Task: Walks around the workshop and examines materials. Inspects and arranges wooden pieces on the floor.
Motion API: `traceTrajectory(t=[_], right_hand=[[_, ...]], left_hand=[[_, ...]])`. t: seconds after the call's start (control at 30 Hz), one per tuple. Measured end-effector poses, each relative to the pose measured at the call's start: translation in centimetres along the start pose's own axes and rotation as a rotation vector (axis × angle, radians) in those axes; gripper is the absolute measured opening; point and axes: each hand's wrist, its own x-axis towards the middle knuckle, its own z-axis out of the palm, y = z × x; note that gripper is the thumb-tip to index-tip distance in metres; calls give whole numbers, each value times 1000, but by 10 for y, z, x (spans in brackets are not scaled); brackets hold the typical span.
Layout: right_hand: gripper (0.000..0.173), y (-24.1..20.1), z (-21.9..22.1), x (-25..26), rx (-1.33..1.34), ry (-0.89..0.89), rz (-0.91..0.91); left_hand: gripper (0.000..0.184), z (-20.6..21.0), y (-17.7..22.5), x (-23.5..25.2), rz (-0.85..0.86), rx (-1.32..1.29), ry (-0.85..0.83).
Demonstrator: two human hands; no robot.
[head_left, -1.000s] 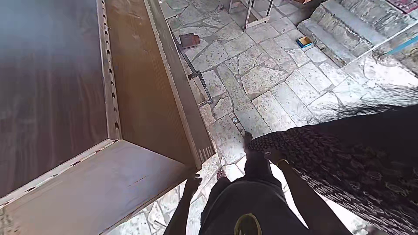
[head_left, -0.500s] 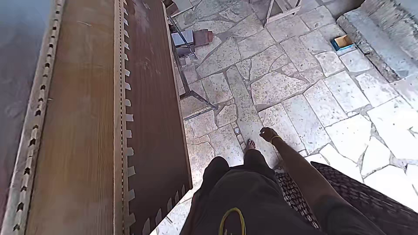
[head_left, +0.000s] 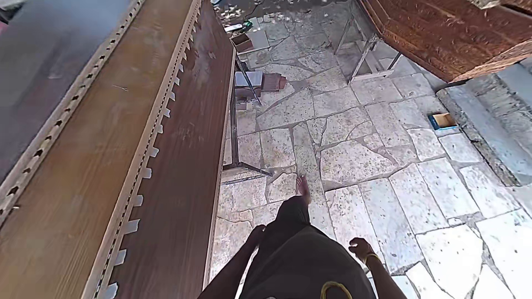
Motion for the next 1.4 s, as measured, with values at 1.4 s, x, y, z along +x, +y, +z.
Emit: traceTrajectory(t=[1.4], right_hand=[[30, -605, -831, 386, -39, 228, -220]], left_hand=[[41, -546, 533, 234, -184, -489, 153]])
